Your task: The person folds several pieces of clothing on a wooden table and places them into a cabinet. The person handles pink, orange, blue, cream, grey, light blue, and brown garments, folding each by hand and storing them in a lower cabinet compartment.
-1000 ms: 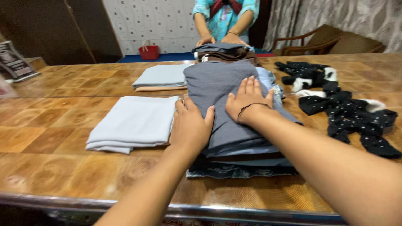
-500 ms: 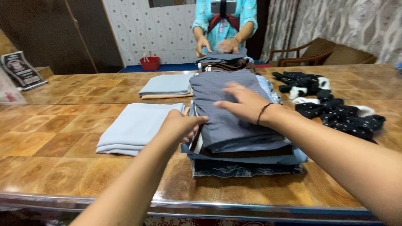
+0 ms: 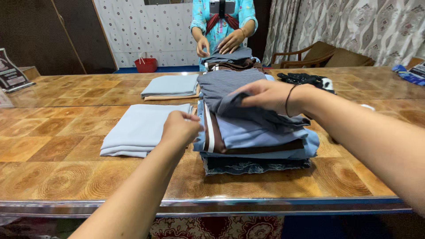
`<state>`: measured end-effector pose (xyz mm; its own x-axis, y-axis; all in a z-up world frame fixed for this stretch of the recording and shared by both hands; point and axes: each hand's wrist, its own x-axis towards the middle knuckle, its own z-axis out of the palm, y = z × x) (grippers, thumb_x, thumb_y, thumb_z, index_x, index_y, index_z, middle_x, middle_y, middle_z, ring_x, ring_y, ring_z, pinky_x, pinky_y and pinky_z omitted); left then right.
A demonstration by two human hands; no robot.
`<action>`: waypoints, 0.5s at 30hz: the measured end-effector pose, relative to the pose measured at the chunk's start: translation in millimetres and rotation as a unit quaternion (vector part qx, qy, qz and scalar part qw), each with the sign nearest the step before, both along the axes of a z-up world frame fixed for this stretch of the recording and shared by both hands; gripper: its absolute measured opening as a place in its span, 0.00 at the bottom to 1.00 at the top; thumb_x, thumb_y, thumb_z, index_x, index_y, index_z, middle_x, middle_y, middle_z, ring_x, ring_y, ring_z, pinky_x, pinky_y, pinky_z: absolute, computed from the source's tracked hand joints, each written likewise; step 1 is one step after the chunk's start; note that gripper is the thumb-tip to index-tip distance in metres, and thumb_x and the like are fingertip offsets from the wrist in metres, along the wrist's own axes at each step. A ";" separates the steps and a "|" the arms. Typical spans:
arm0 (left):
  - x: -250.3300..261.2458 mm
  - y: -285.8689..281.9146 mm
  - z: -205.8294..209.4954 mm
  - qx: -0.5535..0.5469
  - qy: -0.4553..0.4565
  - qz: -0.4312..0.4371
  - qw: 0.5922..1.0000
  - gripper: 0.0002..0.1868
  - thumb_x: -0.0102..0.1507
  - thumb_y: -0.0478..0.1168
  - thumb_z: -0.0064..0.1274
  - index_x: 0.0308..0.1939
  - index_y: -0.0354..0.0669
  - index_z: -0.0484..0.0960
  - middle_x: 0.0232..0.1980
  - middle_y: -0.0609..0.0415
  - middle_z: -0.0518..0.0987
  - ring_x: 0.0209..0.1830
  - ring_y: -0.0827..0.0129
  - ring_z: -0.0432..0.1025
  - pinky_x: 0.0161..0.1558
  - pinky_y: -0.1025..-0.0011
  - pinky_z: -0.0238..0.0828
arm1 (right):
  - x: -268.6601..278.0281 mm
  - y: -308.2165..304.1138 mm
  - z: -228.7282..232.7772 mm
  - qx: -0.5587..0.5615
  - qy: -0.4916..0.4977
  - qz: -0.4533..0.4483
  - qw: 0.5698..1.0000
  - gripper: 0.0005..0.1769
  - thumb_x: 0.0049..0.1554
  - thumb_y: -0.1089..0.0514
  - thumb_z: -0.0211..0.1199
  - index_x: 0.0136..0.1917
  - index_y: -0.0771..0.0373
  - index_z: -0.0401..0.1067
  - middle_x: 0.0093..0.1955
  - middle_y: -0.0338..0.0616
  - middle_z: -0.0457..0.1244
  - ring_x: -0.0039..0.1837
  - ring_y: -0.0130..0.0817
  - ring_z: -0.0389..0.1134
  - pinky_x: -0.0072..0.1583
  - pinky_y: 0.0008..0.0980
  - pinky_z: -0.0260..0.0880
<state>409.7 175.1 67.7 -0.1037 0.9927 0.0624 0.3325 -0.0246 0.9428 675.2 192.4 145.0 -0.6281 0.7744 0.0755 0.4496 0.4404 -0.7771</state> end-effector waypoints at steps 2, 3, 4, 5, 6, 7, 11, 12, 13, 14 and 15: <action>5.8 -1.8 2.4 0.068 -0.018 0.021 0.997 0.09 0.56 0.35 0.62 0.37 0.32 0.83 0.31 0.49 0.83 0.25 0.69 0.79 0.27 0.74 0.76 | 6.6 3.7 -4.9 -0.129 0.164 -0.100 0.973 0.16 0.62 0.61 0.59 0.62 0.67 0.74 0.59 0.46 0.70 0.57 0.31 0.70 0.59 0.30 0.69; 9.7 -2.8 4.8 0.079 -0.053 -0.006 0.995 0.11 0.57 0.36 0.59 0.39 0.29 0.84 0.34 0.46 0.84 0.27 0.67 0.79 0.29 0.75 0.77 | 9.5 4.4 -7.1 -0.157 0.220 -0.126 0.954 0.15 0.61 0.62 0.58 0.60 0.66 0.74 0.58 0.46 0.71 0.56 0.32 0.72 0.59 0.31 0.72; 14.7 -3.9 7.8 0.090 -0.088 -0.034 0.991 0.15 0.58 0.37 0.56 0.40 0.26 0.85 0.37 0.43 0.85 0.30 0.65 0.80 0.30 0.76 0.79 | 11.9 3.7 -8.4 -0.184 0.275 -0.151 0.932 0.13 0.60 0.63 0.57 0.58 0.66 0.74 0.56 0.47 0.71 0.55 0.33 0.73 0.59 0.32 0.74; 17.5 -6.2 10.9 0.101 -0.123 -0.061 0.985 0.18 0.59 0.39 0.53 0.42 0.22 0.86 0.40 0.40 0.87 0.32 0.63 0.81 0.32 0.76 0.80 | 12.4 1.9 -8.9 -0.210 0.329 -0.176 0.904 0.12 0.60 0.63 0.56 0.57 0.65 0.74 0.55 0.47 0.71 0.54 0.34 0.74 0.59 0.33 0.76; 23.0 -7.0 15.6 0.045 -0.197 -0.083 0.976 0.23 0.61 0.44 0.52 0.47 0.22 0.82 0.44 0.36 0.85 0.38 0.60 0.82 0.37 0.74 0.81 | 12.1 -1.7 -7.6 -0.204 0.330 -0.173 0.905 0.13 0.60 0.63 0.56 0.57 0.65 0.74 0.56 0.47 0.71 0.54 0.34 0.74 0.59 0.33 0.76; 30.2 -6.8 21.8 -0.012 -0.270 -0.102 0.957 0.28 0.62 0.49 0.51 0.52 0.22 0.77 0.49 0.31 0.84 0.43 0.56 0.84 0.43 0.71 0.81 | 10.6 -6.4 -3.5 -0.198 0.329 -0.170 0.907 0.13 0.60 0.63 0.56 0.58 0.66 0.74 0.56 0.47 0.71 0.54 0.34 0.74 0.59 0.33 0.76; 40.0 -13.4 43.4 -0.233 -0.511 -0.184 0.806 0.49 0.62 0.70 0.39 0.59 0.19 0.63 0.65 0.23 0.70 0.55 0.41 0.74 0.53 0.50 0.72 | 0.3 -41.1 21.7 -0.146 0.294 -0.119 0.937 0.16 0.61 0.61 0.58 0.61 0.68 0.73 0.58 0.46 0.71 0.56 0.32 0.75 0.58 0.32 0.76; 42.0 -15.9 45.2 -0.194 -0.533 -0.278 0.775 0.47 0.59 0.69 0.42 0.60 0.25 0.67 0.63 0.27 0.73 0.55 0.41 0.75 0.52 0.48 0.72 | 0.0 -51.7 28.6 -0.154 0.239 -0.100 0.954 0.18 0.61 0.59 0.59 0.63 0.67 0.73 0.58 0.46 0.71 0.55 0.33 0.73 0.56 0.33 0.73; 40.0 -19.0 45.3 -0.157 -0.549 -0.371 0.733 0.45 0.55 0.69 0.45 0.60 0.31 0.72 0.62 0.32 0.77 0.55 0.42 0.77 0.52 0.45 0.73 | 1.0 -62.8 34.5 -0.161 0.183 -0.083 0.966 0.20 0.61 0.56 0.60 0.65 0.66 0.72 0.58 0.46 0.70 0.55 0.35 0.71 0.54 0.35 0.70; 38.8 -20.8 44.7 -0.120 -0.558 -0.460 0.680 0.45 0.52 0.68 0.48 0.60 0.36 0.78 0.60 0.36 0.80 0.56 0.42 0.79 0.52 0.42 0.73 | 3.8 -74.4 38.4 -0.177 0.111 -0.019 0.978 0.24 0.60 0.54 0.61 0.69 0.59 0.71 0.62 0.36 0.69 0.61 0.30 0.69 0.58 0.37 0.71; 36.9 -21.6 43.9 -0.132 -0.523 -0.402 0.740 0.40 0.54 0.64 0.49 0.59 0.36 0.78 0.57 0.38 0.81 0.52 0.45 0.80 0.52 0.46 0.75 | 5.7 -83.6 41.5 -0.192 0.035 0.048 0.980 0.29 0.59 0.52 0.63 0.74 0.53 0.71 0.67 0.26 0.69 0.67 0.24 0.68 0.63 0.39 0.73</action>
<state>446.7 153.5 111.6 0.6734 0.7222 0.1583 -0.6038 0.4136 0.6814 680.9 108.8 186.5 -0.7026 0.6922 -0.1646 0.3597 0.1460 -0.9216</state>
